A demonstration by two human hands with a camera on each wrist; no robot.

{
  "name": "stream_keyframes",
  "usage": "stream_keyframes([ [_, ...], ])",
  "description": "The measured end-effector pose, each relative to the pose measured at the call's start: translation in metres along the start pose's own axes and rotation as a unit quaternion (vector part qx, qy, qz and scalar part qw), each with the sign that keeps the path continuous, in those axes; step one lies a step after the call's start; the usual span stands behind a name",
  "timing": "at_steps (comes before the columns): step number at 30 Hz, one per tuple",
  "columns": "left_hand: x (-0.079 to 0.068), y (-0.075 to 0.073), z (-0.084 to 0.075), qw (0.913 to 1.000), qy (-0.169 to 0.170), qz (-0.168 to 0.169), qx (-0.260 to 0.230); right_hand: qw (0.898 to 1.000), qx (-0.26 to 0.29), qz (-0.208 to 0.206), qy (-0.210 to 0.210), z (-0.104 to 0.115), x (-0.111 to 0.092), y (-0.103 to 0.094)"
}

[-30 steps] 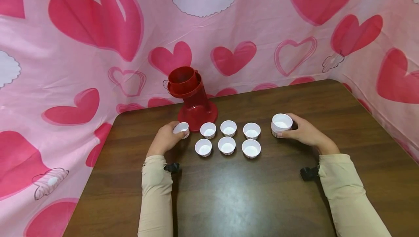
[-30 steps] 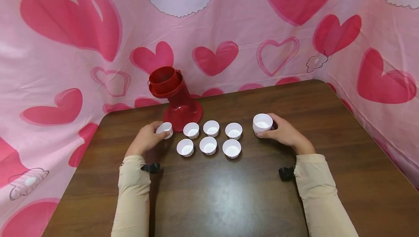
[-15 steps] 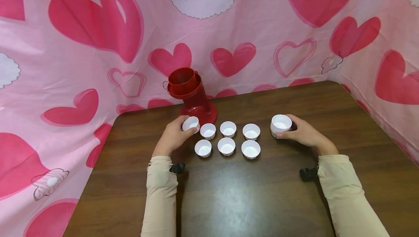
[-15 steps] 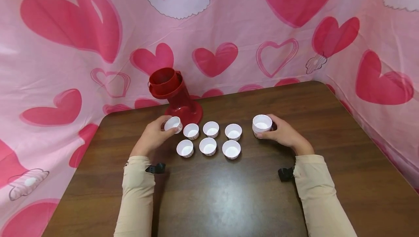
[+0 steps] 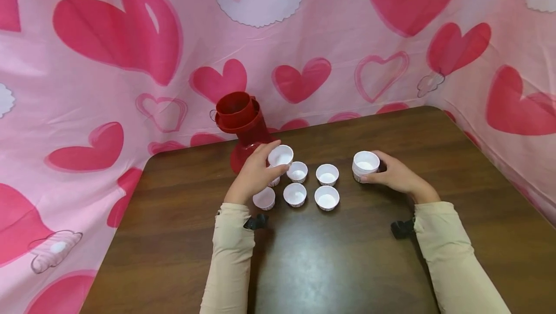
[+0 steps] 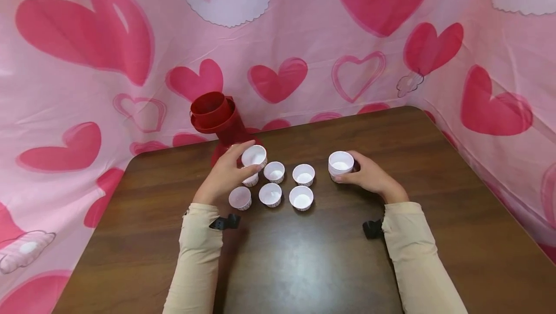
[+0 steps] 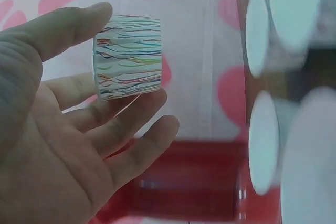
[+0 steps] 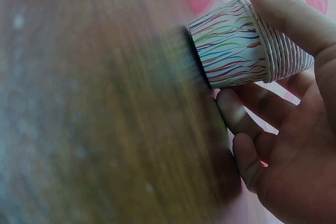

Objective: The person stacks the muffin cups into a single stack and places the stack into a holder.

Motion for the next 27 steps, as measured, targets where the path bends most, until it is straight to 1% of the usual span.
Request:
stream_keyframes([
  [4, 0.013, 0.014, -0.019, 0.9994, 0.027, 0.021, -0.001, 1.000, -0.002, 0.004, 0.005, -0.002, 0.002, 0.000],
  [9, 0.035, 0.039, -0.039, 0.9974, 0.046, 0.055, 0.003, 1.000, -0.003, 0.004, 0.005, -0.004, 0.003, -0.001],
  [12, 0.047, 0.054, -0.052, 0.9964, 0.053, 0.066, 0.006, 1.000, 0.004, 0.003, 0.005, -0.004, 0.003, 0.000],
  [16, 0.062, 0.075, -0.070, 0.9946, 0.071, 0.076, 0.005, 1.000, 0.013, 0.005, -0.001, -0.003, 0.003, 0.000],
  [19, 0.072, 0.091, -0.082, 0.9918, 0.089, 0.090, 0.014, 1.000, 0.011, 0.006, -0.006, -0.002, 0.003, -0.001],
  [23, 0.080, 0.109, -0.091, 0.9887, 0.100, 0.108, 0.026, 1.000, 0.003, 0.011, -0.008, -0.002, 0.002, -0.001],
  [27, 0.087, 0.121, -0.094, 0.9891, 0.089, 0.116, 0.017, 1.000, 0.004, 0.013, -0.010, -0.002, 0.002, -0.001],
])
Point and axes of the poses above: each hand's wrist, its own x-axis towards the middle knuckle, its own y-axis out of the palm, z = x × y, the point moved 3 cm from there along x, towards the middle knuckle, and after that the axes turned 1 degree about x, right-handed, at the moved point
